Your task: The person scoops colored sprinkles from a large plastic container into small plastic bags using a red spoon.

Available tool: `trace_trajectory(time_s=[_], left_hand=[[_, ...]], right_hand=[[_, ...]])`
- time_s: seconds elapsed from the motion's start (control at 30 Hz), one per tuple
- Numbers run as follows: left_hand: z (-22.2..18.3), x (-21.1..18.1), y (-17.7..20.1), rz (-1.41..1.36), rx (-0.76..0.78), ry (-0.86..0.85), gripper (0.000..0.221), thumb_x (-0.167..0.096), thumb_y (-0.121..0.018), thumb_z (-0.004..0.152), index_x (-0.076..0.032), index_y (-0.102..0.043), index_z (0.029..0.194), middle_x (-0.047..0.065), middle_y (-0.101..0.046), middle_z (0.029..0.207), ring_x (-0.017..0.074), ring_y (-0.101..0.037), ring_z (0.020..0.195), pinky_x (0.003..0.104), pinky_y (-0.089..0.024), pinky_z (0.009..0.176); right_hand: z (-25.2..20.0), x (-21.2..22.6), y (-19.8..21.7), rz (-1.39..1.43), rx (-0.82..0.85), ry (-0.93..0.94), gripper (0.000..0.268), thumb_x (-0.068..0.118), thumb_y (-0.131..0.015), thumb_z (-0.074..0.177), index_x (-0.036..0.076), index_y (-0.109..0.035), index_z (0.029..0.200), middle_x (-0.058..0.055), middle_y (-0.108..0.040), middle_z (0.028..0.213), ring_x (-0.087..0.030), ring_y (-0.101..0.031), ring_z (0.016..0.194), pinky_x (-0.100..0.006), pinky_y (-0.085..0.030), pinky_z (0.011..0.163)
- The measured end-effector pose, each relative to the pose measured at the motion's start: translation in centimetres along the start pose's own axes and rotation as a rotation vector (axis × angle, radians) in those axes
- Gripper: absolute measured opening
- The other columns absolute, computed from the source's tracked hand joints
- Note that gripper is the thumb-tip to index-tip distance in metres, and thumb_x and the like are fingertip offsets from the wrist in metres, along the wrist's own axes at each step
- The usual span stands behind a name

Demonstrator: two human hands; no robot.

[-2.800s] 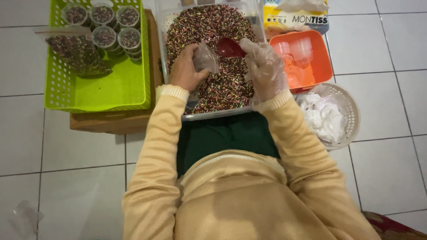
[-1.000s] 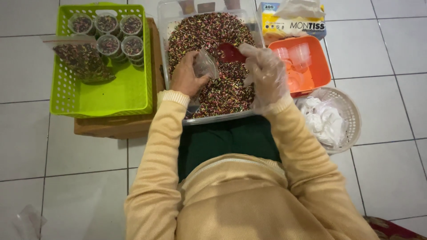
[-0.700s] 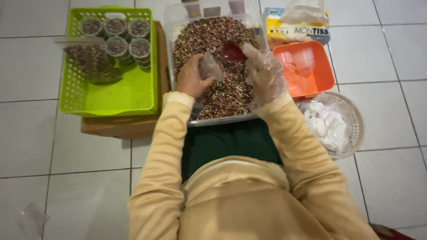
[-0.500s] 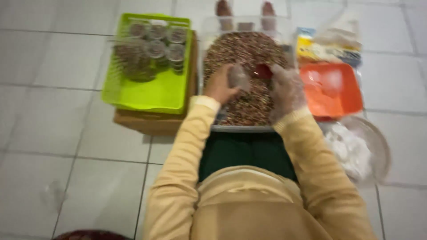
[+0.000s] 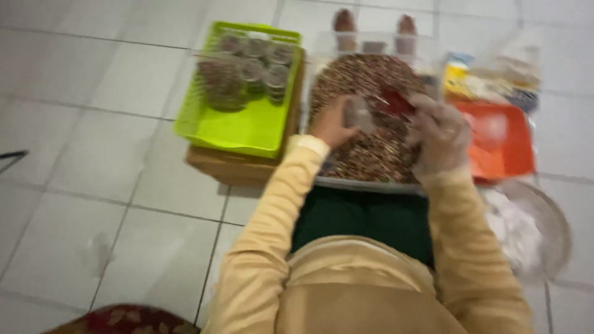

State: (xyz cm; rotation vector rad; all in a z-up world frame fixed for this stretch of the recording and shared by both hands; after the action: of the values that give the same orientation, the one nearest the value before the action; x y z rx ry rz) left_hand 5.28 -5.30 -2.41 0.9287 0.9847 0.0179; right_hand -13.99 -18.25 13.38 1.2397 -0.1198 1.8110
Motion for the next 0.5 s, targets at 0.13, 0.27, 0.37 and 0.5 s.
trace_trajectory(time_s=[0.13, 0.27, 0.37, 0.5], left_hand=[[-0.6, -1.8, 1.9, 0.007, 0.038, -0.020, 0.079, -0.036, -0.087, 0.076, -0.015, -0.047, 0.142, 0.021, -0.065, 0.130, 0.0432, -0.066, 0.121, 0.054, -0.054, 0.101], [-1.7, -2.5, 2.5, 0.018, 0.053, 0.009, 0.080, -0.037, -0.088, 0.073, -0.017, -0.048, 0.140, 0.019, -0.064, 0.129, 0.0424, -0.065, 0.120, 0.055, -0.053, 0.102], [-1.6, -2.7, 2.8, 0.037, 0.054, 0.006, 0.079, -0.039, -0.087, 0.075, -0.017, -0.047, 0.139, 0.019, -0.064, 0.127, 0.0426, -0.066, 0.119, 0.054, -0.053, 0.102], [-1.8, -2.9, 3.0, 0.030, 0.046, -0.010, 0.078, -0.036, -0.088, 0.076, -0.014, -0.047, 0.138, 0.023, -0.063, 0.124, 0.0459, -0.065, 0.117, 0.056, -0.052, 0.101]], right_hand=[[1.0, 3.2, 0.8, 0.396, 0.028, 0.096, 0.034, 0.019, -0.058, 0.092, 0.000, -0.072, 0.117, -0.019, -0.067, 0.133, -0.011, -0.061, 0.052, -0.024, -0.054, 0.049], [1.9, 2.1, 0.9, -0.012, 0.004, 0.455, 0.023, -0.002, -0.062, 0.098, 0.003, -0.078, 0.114, -0.030, -0.066, 0.128, -0.018, -0.066, 0.050, -0.029, -0.056, 0.048], [1.7, -2.3, 0.4, -0.044, 0.009, 0.363, 0.020, -0.003, -0.061, 0.100, -0.002, -0.076, 0.112, -0.030, -0.066, 0.125, -0.017, -0.065, 0.050, -0.028, -0.056, 0.047], [1.0, -4.6, 0.8, -0.077, 0.046, 0.173, 0.020, 0.002, -0.062, 0.096, 0.006, -0.076, 0.110, -0.019, -0.073, 0.114, -0.015, -0.066, 0.050, -0.025, -0.056, 0.047]])
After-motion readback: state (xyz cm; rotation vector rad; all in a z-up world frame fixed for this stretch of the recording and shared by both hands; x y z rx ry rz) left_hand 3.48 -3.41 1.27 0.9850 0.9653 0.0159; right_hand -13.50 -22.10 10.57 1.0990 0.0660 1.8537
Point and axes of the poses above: each hand's wrist, its own z-axis towards the middle knuckle, its own y-axis out of the back of the hand, x = y × z, the point moved 5 cm from there along z, towards the middle knuckle
